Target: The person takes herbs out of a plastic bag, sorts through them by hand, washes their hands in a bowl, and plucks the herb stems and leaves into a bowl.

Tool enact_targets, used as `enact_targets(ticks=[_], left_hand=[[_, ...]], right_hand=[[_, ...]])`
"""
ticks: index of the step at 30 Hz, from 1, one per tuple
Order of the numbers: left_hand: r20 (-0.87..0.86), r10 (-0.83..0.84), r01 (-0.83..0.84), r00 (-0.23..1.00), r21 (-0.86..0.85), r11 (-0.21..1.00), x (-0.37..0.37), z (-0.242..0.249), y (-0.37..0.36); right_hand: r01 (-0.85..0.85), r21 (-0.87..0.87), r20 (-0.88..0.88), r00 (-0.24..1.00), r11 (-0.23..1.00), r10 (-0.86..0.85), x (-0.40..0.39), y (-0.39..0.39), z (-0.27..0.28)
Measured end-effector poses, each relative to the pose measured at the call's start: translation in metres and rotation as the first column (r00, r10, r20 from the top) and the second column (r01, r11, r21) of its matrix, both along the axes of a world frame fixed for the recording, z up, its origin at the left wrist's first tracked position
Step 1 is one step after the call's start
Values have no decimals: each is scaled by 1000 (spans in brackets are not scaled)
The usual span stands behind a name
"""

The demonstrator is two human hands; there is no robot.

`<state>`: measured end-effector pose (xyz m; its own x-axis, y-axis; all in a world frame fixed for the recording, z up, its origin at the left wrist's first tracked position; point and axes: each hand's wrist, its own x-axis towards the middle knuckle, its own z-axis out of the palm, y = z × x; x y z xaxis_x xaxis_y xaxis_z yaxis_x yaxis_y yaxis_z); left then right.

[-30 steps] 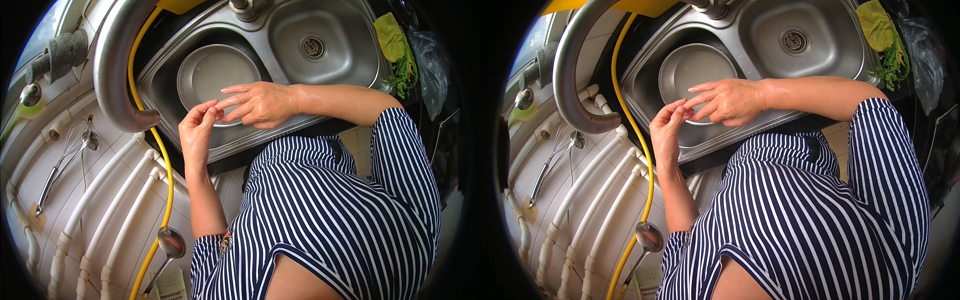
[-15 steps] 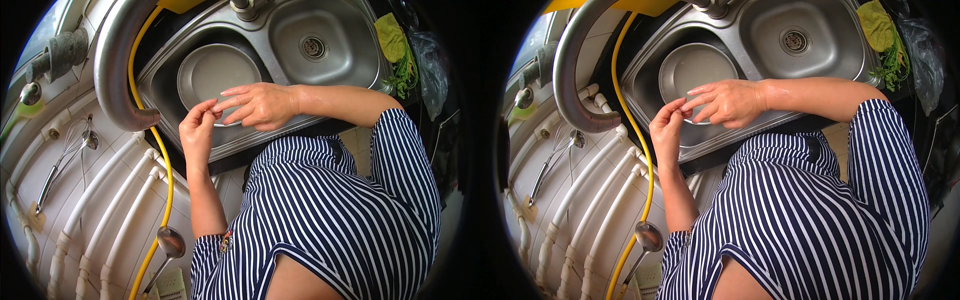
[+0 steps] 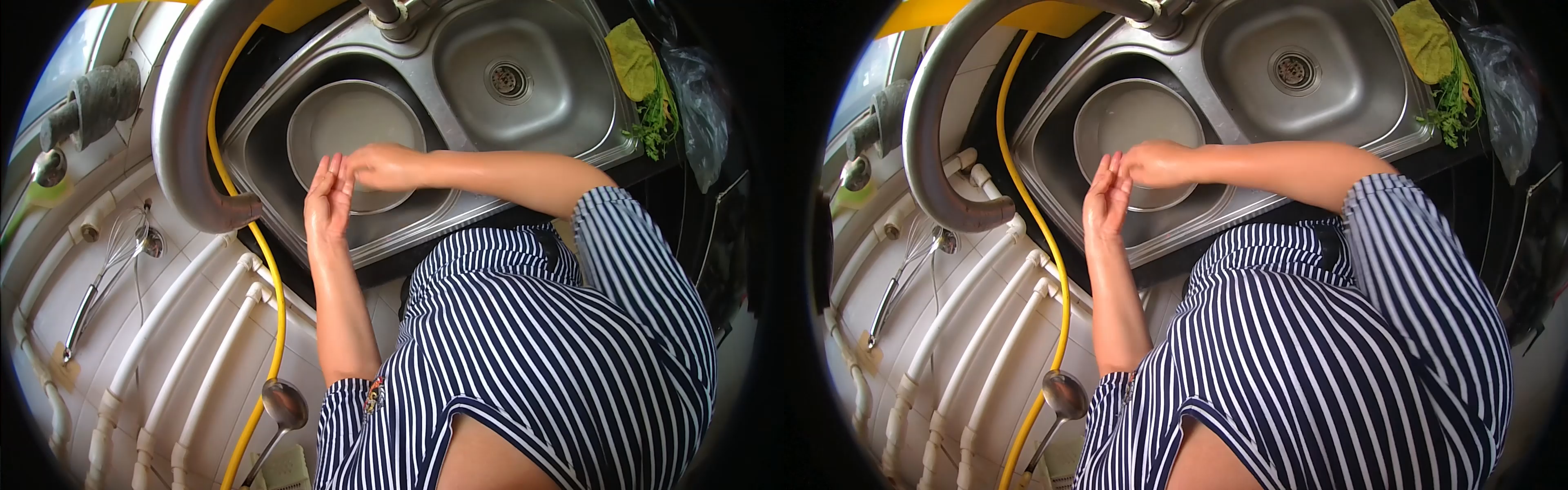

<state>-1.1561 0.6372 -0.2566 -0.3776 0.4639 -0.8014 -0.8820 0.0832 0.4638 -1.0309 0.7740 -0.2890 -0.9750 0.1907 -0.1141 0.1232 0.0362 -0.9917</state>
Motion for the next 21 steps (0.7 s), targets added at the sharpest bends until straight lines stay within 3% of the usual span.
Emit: enact_targets(ticks=[2,4,5,6,7,8,9,10,11,12,13,14,15,16,17,19,20,21], left_hand=[[107,165,-163,980,-33,986,0,-22,-7],[184,242,-236,953,-53,970,2,-33,-10],[183,233,-227,955,-55,972,4,-37,-9],[215,256,-247,942,-70,966,6,-38,-9],[246,279,-266,928,-85,960,7,-40,-9],[253,270,-249,929,-112,962,9,-44,-8],[252,262,-240,932,-114,964,8,-48,-8],[276,275,-256,921,-103,961,8,-51,-7],[302,286,-271,910,-89,958,7,-55,-6],[394,277,-334,876,83,939,6,-61,-7],[402,274,-335,874,88,938,-1,-88,-18],[285,-20,-136,958,517,845,-13,-125,-38],[46,-242,100,969,825,556,-18,-146,-48],[491,330,-518,806,317,794,0,-83,-19],[552,423,-631,719,260,731,2,-75,-4],[453,256,-444,854,376,813,0,-84,7],[453,256,-444,854,376,814,4,-74,9],[279,80,-192,957,400,896,11,-58,15]], right_hand=[[318,-113,307,912,941,-271,-29,-13,-59],[760,-170,595,586,627,-550,-52,-2,-85],[766,-172,596,581,619,-554,-55,-1,-96],[819,110,448,465,563,-764,-56,-4,-108],[832,365,233,353,418,-906,-55,-9,-119],[772,399,304,398,495,-865,-52,-18,-119],[776,398,307,390,489,-868,-56,-26,-120],[835,-82,666,452,544,-594,-60,-33,-120],[797,-512,793,582,321,-182,-64,-38,-116],[690,-657,682,716,304,-151,-64,-38,-85],[558,-780,550,827,284,-115,-60,-43,-42],[564,-776,556,823,283,-115,-56,-57,-15],[576,-548,430,816,606,-387,-51,-71,11],[592,-188,186,805,784,-563,-50,-82,29],[677,-314,173,730,665,-661,-62,-92,17],[744,-546,147,537,385,-831,-86,-115,-10],[839,-165,265,545,519,-796,-92,-122,-23],[762,232,375,503,604,-779,-97,-114,-25]])
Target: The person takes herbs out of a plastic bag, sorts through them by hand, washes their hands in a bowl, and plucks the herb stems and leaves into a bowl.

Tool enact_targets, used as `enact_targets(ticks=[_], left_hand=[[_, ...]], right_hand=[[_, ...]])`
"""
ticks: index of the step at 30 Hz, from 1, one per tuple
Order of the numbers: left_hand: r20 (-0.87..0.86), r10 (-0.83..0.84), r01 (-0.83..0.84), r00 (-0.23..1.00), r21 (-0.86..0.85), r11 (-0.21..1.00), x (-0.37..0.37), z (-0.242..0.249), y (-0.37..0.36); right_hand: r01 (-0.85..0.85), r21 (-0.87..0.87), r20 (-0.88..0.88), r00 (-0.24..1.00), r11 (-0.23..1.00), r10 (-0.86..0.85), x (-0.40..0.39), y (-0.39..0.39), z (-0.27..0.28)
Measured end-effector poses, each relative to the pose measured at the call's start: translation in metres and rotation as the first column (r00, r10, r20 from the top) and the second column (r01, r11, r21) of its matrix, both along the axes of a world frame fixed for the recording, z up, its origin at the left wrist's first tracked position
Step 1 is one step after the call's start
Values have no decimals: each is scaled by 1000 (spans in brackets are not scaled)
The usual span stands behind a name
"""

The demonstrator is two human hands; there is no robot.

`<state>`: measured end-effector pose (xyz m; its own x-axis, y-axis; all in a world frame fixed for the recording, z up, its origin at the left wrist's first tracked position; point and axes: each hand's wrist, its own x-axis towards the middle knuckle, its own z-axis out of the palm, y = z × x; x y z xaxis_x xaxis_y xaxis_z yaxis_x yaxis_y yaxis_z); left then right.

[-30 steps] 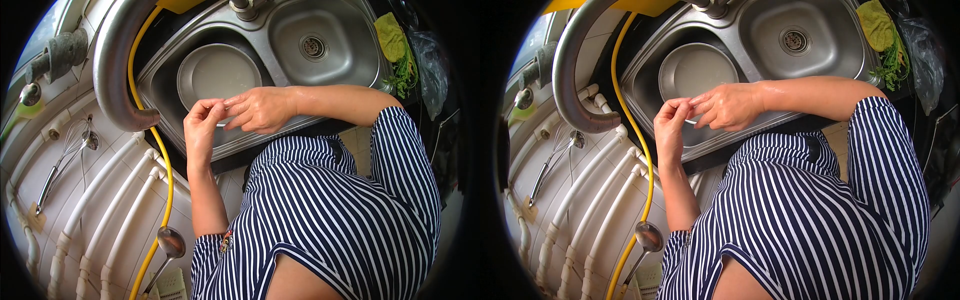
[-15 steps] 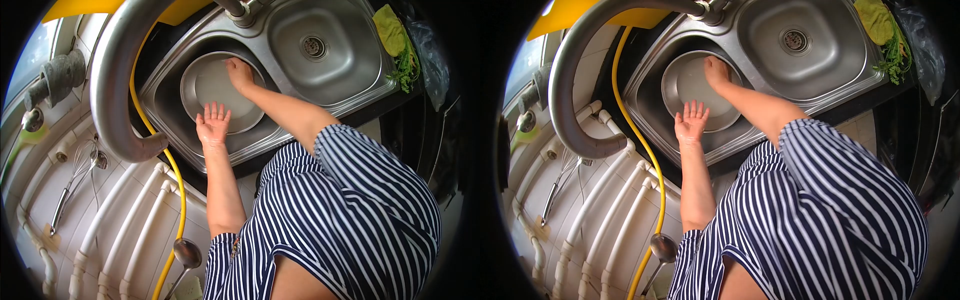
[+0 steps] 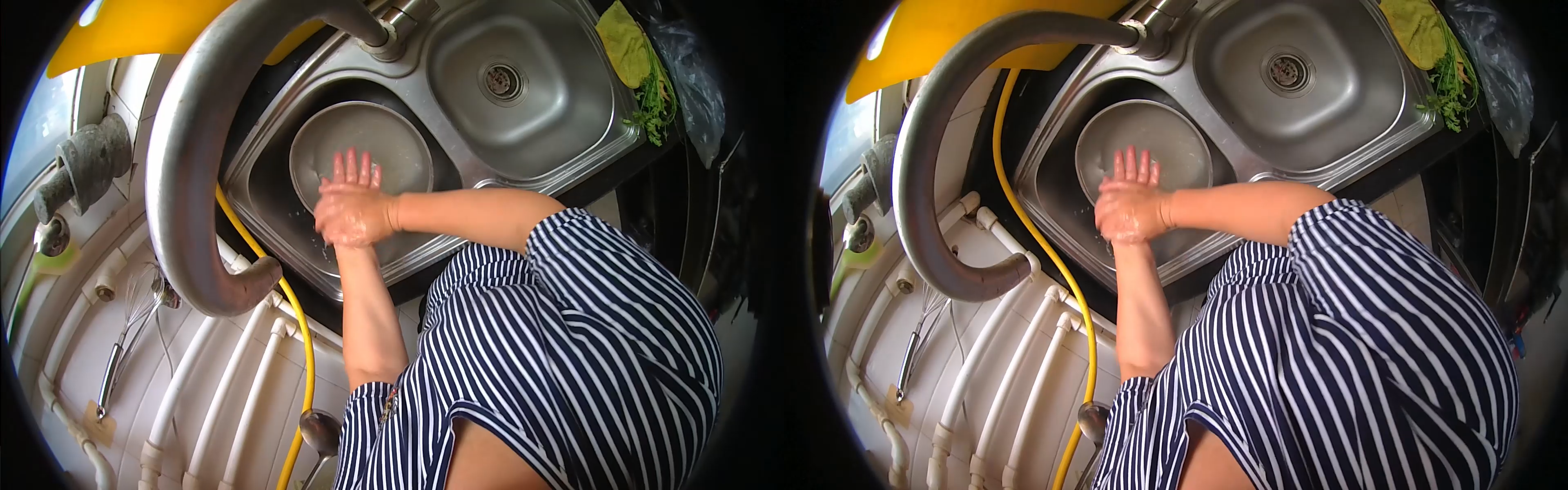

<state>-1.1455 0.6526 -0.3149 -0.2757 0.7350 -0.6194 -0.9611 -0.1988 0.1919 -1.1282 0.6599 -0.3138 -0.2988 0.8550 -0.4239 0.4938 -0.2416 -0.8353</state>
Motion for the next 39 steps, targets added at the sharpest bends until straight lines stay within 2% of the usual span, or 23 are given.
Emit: enact_targets(ticks=[2,3,5,8,9,10,11,12,13,15,16,18,20,22,24,26,29,32,33,36,37,38,39], left_hand=[[-174,-212,202,962,-73,977,11,23,11],[-73,-154,149,985,-73,986,15,32,11],[8,-5,7,1000,-275,961,22,42,13],[139,118,-37,983,-483,875,8,10,-11],[118,93,-1,989,-612,791,6,5,-12],[119,93,-1,989,-610,792,3,0,-13],[165,155,-19,974,-624,782,-1,-5,-13],[212,218,-34,953,-637,770,-6,-14,-14],[15,-24,28,1000,-619,785,-11,-34,-21],[447,62,-94,892,50,994,-23,-67,-50],[294,227,-110,928,-367,924,-20,-56,-46],[142,239,-109,960,-601,792,-27,-37,0],[34,38,-8,999,-639,769,-25,-17,20],[-178,-205,88,962,-511,855,-10,0,13],[-401,-395,230,826,-400,887,-5,4,10],[-496,-824,341,275,-751,566,-7,3,14],[-180,-919,-192,-350,-947,259,4,9,17],[-118,-731,-249,-672,-893,374,11,32,33],[-285,-624,-203,-728,-779,593,11,30,26],[-504,-576,32,-643,-770,638,0,27,7],[-243,-869,246,-430,-958,146,6,82,35],[-243,-869,244,-431,-959,147,4,79,29],[-439,-889,270,-133,-879,393,0,72,20]], right_hand=[[-569,115,205,816,815,541,13,54,-20],[-859,219,29,480,463,877,35,114,-26],[-306,223,-54,944,926,325,36,110,-75],[-81,75,117,990,994,72,41,109,-87],[-81,73,117,991,994,72,40,104,-89],[-69,-411,-118,993,909,22,39,98,-90],[-157,-783,-294,946,602,-135,37,94,-86],[-268,-772,-401,909,576,-115,36,95,-57],[-376,-753,-501,860,540,-100,36,92,-13],[-566,-366,-536,777,739,330,36,75,52],[-557,66,-697,568,828,438,39,54,52],[-507,523,-646,289,685,706,53,57,91],[-354,704,-564,248,616,787,58,56,89],[-523,826,15,396,212,918,53,87,71],[-781,480,54,482,400,875,38,104,30],[-594,534,-187,611,602,769,40,103,-6],[-596,642,-405,271,483,873,59,70,59],[-657,642,-375,180,395,909,69,64,85],[-588,721,-231,297,368,926,69,73,75],[-505,752,-159,484,424,860,54,115,13],[-605,649,-87,544,462,835,50,125,0],[-683,534,1,589,498,808,46,136,-13],[-681,536,1,592,500,806,39,140,-27]])
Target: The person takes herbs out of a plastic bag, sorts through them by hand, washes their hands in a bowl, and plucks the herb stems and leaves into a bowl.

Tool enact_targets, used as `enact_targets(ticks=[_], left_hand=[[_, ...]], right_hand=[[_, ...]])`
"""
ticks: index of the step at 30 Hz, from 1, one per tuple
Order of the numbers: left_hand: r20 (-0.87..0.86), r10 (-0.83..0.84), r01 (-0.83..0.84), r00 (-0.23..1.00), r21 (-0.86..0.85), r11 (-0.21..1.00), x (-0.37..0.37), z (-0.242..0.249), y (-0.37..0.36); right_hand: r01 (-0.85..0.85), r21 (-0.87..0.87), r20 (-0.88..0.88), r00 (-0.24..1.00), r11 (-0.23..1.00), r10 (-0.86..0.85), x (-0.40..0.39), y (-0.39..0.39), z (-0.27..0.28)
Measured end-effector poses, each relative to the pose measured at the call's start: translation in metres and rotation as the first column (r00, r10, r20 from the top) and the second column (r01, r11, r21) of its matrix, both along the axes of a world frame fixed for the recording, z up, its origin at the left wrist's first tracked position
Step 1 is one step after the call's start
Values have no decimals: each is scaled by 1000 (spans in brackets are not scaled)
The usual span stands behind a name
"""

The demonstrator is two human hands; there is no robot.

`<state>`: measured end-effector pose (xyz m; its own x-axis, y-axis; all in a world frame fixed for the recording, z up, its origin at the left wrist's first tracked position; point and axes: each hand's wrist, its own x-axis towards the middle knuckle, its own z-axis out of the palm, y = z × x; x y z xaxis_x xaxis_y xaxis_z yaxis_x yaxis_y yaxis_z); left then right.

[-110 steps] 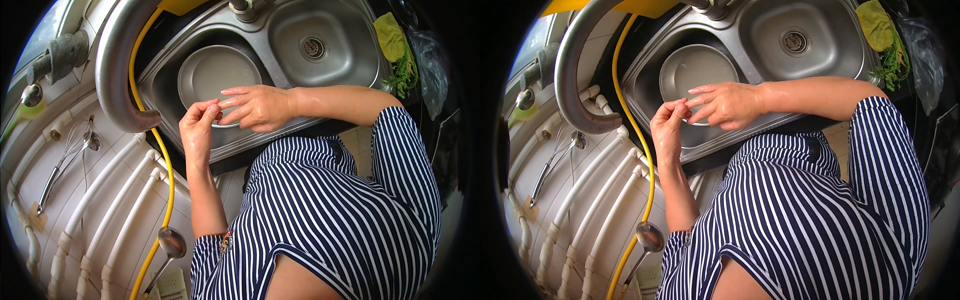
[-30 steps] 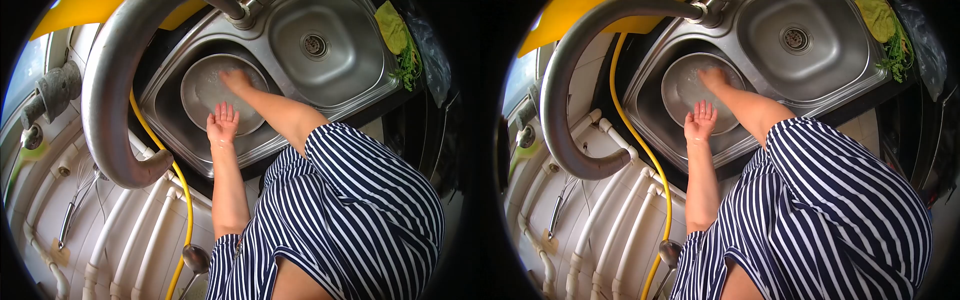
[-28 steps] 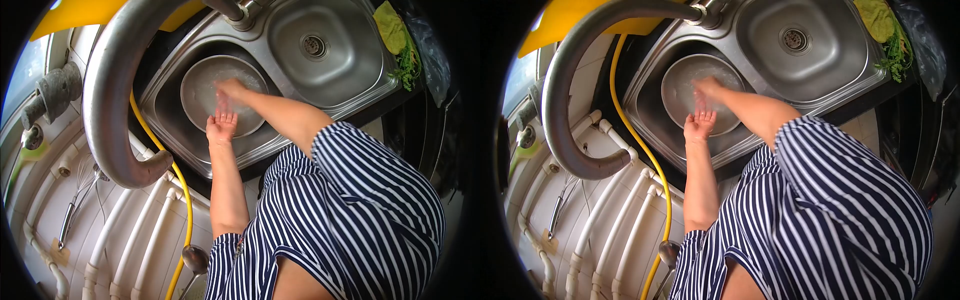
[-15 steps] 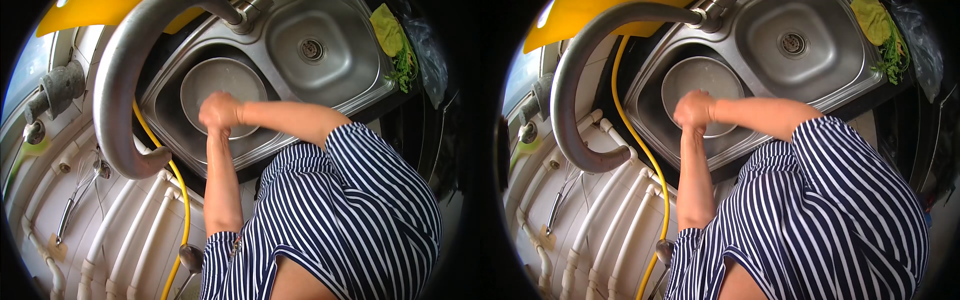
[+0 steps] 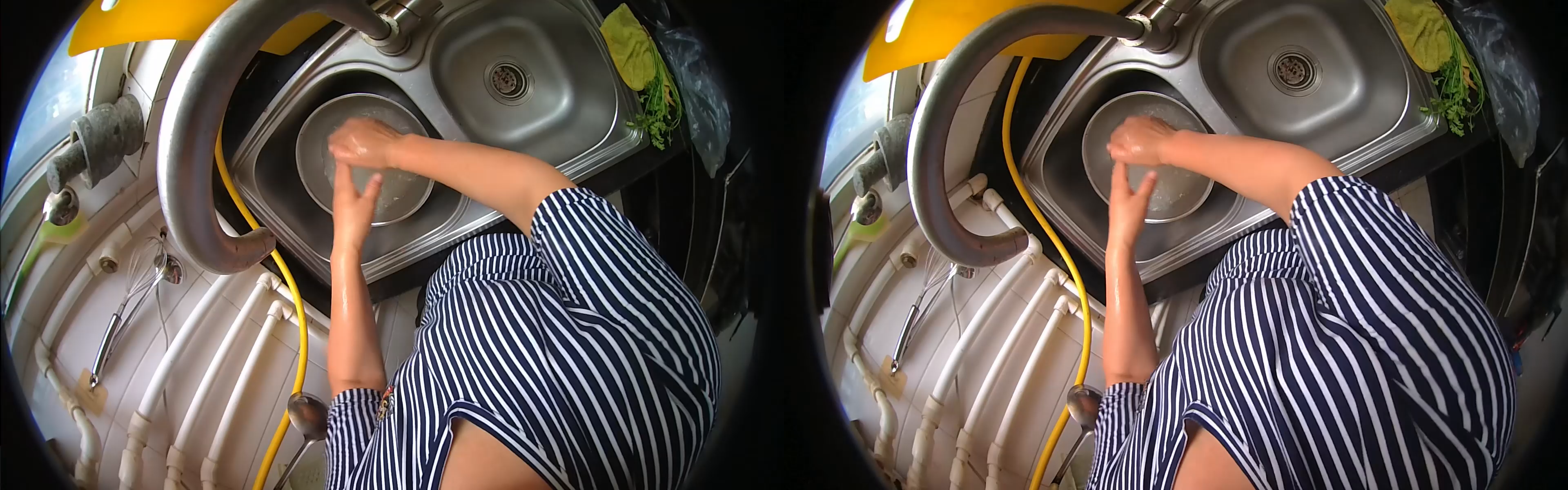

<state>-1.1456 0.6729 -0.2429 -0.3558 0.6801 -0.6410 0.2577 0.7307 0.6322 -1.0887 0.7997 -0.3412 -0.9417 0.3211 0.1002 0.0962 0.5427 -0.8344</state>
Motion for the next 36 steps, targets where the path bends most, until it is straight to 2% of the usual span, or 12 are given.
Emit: enact_targets(ticks=[3,6,8,13,16,19,23,26,28,29,31,36], left_hand=[[499,727,-848,472,31,529,-10,1,-4],[567,819,-953,-92,-288,92,-34,-37,-36],[499,846,-914,-185,-403,37,-36,-49,-40],[561,814,-916,-150,-389,99,-40,-80,-28],[579,769,-889,-270,-456,32,-40,-80,-7],[670,729,-914,-140,-371,165,-25,-65,17],[908,384,-728,-168,-377,573,-4,-42,7],[852,477,-837,-217,-413,358,5,-4,22],[860,314,-873,-402,-463,153,7,1,27],[859,312,-872,-405,-465,149,6,-8,26],[940,-1,-938,-341,-340,59,-1,-32,26],[963,154,-973,-219,-228,41,-29,-20,48]], right_hand=[[501,-110,29,865,858,-501,-15,-15,-49],[790,14,354,569,613,-742,-11,-32,-62],[733,-657,754,641,-174,-145,-5,-32,-45],[312,-935,283,943,168,-175,-7,-61,89],[-9,-280,-492,860,960,-135,13,-77,134],[-178,-237,-703,710,955,-42,18,-80,102],[47,-57,-289,955,997,-62,7,-32,41],[200,-250,236,962,947,-141,-1,-11,18],[429,-847,372,900,315,-226,-6,-9,14],[429,-846,374,900,316,-222,-8,-15,21],[-70,-740,232,907,-669,-352,-16,-35,45],[-91,-441,124,979,-893,-161,16,-76,120]])
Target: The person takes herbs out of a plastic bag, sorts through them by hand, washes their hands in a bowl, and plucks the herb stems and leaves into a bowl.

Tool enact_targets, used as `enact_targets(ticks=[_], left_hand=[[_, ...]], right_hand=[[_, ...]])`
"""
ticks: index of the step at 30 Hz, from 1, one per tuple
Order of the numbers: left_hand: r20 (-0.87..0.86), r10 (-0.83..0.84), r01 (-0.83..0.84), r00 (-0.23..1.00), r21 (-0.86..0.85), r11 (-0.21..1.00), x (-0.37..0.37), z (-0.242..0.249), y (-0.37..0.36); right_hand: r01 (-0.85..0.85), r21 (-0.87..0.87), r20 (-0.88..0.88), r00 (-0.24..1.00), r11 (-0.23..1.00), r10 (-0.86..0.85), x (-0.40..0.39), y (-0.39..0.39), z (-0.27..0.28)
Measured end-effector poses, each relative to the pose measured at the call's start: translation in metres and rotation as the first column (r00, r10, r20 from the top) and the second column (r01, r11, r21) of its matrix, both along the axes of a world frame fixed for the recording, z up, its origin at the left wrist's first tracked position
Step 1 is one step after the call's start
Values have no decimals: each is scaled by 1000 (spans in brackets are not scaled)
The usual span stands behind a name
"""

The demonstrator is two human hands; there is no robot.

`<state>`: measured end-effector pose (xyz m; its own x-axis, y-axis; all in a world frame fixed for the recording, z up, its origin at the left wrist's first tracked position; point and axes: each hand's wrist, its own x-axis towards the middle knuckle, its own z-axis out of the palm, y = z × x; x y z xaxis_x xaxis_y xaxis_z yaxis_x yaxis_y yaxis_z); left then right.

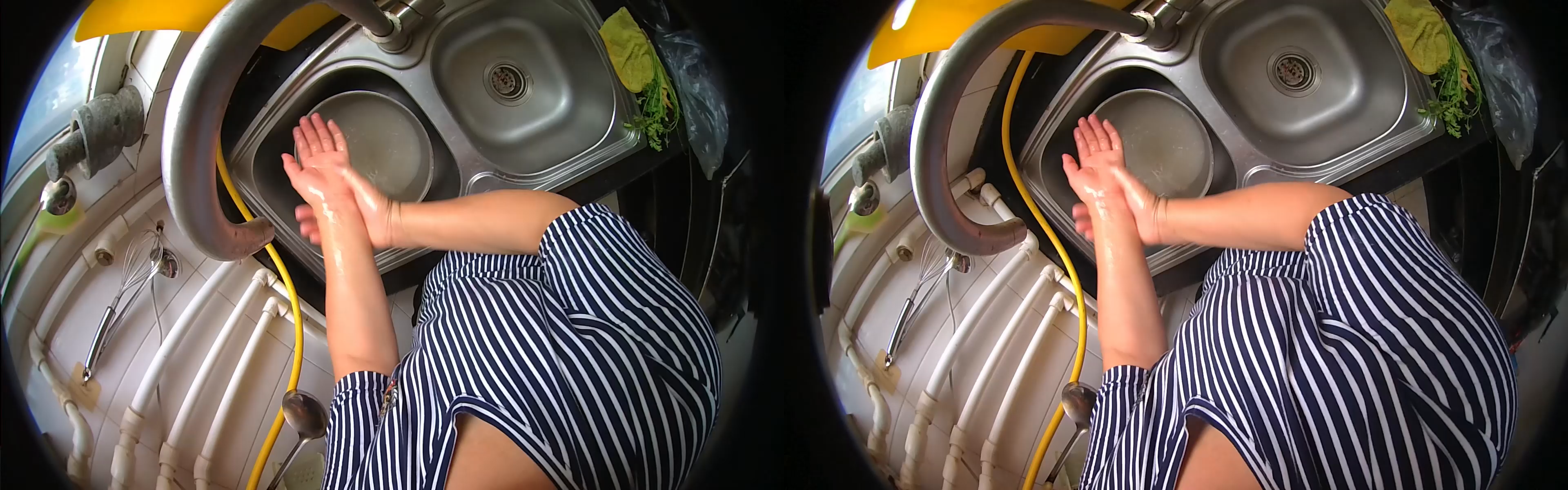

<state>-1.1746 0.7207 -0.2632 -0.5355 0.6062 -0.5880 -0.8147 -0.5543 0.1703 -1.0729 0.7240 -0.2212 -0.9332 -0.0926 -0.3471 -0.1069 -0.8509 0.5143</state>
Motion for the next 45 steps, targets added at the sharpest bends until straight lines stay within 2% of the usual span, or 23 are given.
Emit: enact_targets(ticks=[3,4,7,10,11,12,13,15,17,18,20,22,24,26,27,30,33,35,36,37,39,42,45], left_hand=[[-400,-341,-1,851,-650,760,-24,-2,11],[-400,-338,-1,852,-646,763,-34,-10,6],[-593,-682,-227,429,-801,554,-44,-33,-12],[-420,-837,-367,350,-884,290,-14,-28,-19],[-20,-995,-589,-102,-805,76,0,-35,-34],[-287,-958,-252,10,-928,275,10,-53,-50],[-438,-863,64,253,-882,466,20,-71,-66],[-195,-956,172,221,-957,235,50,-44,-66],[-12,-806,288,592,-931,225,64,-37,-80],[-8,-803,289,596,-931,223,63,-40,-87],[269,-494,441,827,-856,270,54,-43,-95],[239,-403,419,883,-789,450,46,-41,-99],[183,-381,421,906,-465,779,33,-37,-96],[54,-353,340,934,-432,835,41,-16,-78],[-76,-313,262,947,-383,886,45,-6,-67],[-40,-74,76,996,61,995,53,-15,-63],[-50,-190,193,981,57,980,65,-28,-58],[-123,-330,324,936,-72,943,81,-12,-44],[0,-326,299,946,-393,870,96,36,-11],[113,-277,279,954,-669,689,108,77,13],[6,-283,216,959,-659,720,119,98,16],[40,-599,464,800,-674,575,109,88,7],[110,-537,419,837,-760,497,79,45,-1]], right_hand=[[-184,138,175,972,973,159,19,-27,52],[-242,253,266,948,937,173,21,-37,66],[-313,422,424,898,851,120,6,-37,65],[-472,432,718,696,768,23,-36,-16,12],[-433,576,663,744,693,-86,-48,-8,-35],[-732,627,775,622,267,-114,-43,19,-50],[-756,580,784,620,303,45,-52,21,-119],[-842,523,818,451,135,-357,-48,37,-160],[-902,427,737,307,61,-602,-27,55,-174],[-903,425,739,309,59,-598,-14,50,-183],[-855,430,821,504,-289,-270,-1,41,-188],[-630,508,651,728,587,217,-3,22,-177],[-531,536,400,844,656,357,-5,24,-131],[-252,57,-583,777,966,237,-26,2,-138],[-252,61,-580,779,966,239,-32,-2,-123],[101,315,-225,974,944,-29,-50,4,-64],[-132,552,152,987,823,56,-80,26,-62],[-627,766,633,774,139,6,-92,41,-76],[-734,667,734,677,-124,-54,-92,45,-84],[-786,498,804,577,-366,-147,-88,47,-90],[-640,419,772,625,-644,-118,-67,58,-89],[-728,418,787,589,-543,-183,-52,46,-112],[-785,604,794,608,142,-14,-63,26,-136]])
